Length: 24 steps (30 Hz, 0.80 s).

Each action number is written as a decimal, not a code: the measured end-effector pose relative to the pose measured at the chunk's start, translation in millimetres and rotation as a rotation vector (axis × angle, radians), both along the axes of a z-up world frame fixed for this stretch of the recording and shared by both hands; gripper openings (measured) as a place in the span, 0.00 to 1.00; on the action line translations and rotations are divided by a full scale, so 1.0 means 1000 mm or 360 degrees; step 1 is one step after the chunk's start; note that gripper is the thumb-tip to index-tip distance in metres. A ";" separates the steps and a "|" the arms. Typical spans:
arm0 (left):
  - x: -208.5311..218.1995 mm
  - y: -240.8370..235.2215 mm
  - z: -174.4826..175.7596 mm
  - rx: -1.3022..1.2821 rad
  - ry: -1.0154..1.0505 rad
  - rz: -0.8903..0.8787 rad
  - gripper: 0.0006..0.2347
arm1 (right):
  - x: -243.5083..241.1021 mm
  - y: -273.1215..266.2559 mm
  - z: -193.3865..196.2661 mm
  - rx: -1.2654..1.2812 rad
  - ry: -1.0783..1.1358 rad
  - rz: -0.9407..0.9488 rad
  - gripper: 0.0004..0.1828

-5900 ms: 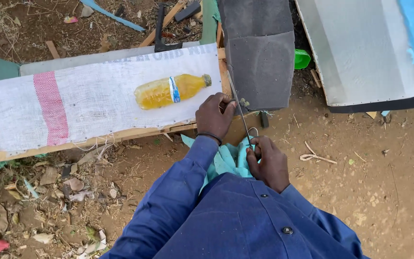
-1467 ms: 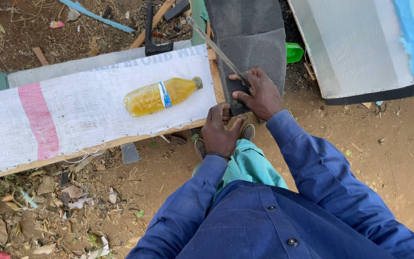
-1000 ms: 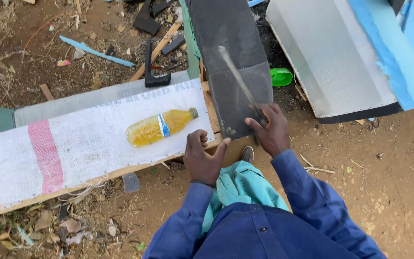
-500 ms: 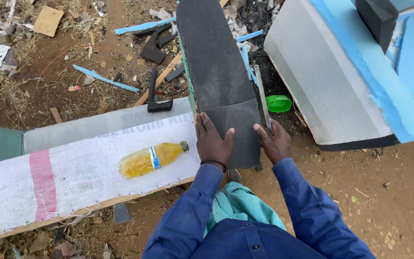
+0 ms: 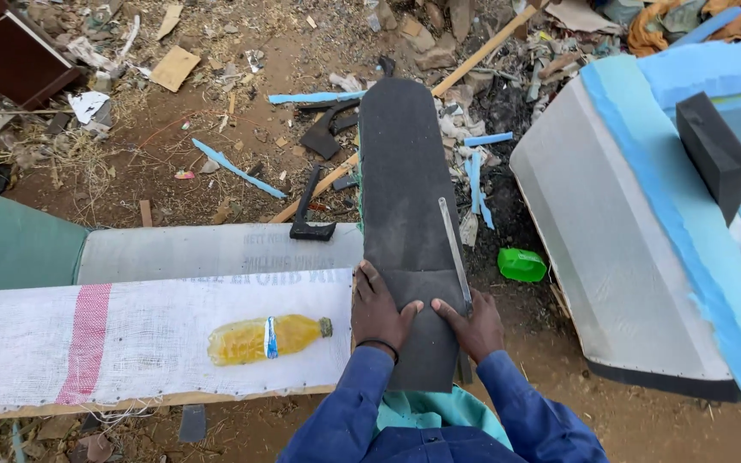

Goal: The person uses a knife to cut a piece of black foam material on a wooden workbench. They then pick up a plastic bottle containing a yellow liquid and pour it onto the foam piece and the workbench surface.

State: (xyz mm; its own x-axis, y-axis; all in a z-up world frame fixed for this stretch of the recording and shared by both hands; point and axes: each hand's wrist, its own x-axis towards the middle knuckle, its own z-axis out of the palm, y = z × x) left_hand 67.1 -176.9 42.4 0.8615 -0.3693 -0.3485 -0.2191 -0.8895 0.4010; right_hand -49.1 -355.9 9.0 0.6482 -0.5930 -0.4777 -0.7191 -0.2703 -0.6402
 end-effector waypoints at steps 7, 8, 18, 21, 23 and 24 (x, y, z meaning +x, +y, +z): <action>0.003 -0.003 -0.089 -0.0174 -0.0373 0.0123 0.67 | 0.004 -0.005 -0.021 -0.0234 0.0030 0.0103 0.53; 0.005 -0.003 -0.092 -0.0176 -0.0317 0.0150 0.69 | 0.006 -0.006 -0.020 -0.0229 0.0060 0.0137 0.53; 0.019 0.003 -0.099 -0.0125 -0.0152 0.0148 0.71 | 0.005 -0.011 -0.020 -0.0219 0.0028 0.0285 0.52; 0.021 0.008 -0.104 -0.0198 -0.0261 0.0137 0.70 | 0.007 -0.011 -0.013 -0.0250 -0.0010 0.0310 0.48; 0.018 0.000 -0.094 -0.0212 -0.0169 0.0162 0.70 | -0.001 -0.023 -0.031 -0.0321 -0.0063 0.0335 0.48; 0.020 0.004 -0.088 -0.0237 -0.0085 0.0174 0.69 | -0.001 -0.022 -0.041 -0.0398 -0.0125 0.0344 0.49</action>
State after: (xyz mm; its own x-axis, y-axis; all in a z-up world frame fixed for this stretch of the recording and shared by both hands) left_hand 86.7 -172.6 -45.4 0.9152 -0.3164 -0.2495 -0.1489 -0.8410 0.5202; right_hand -49.8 -377.7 -31.9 0.8008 -0.5303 -0.2785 -0.5791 -0.5668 -0.5859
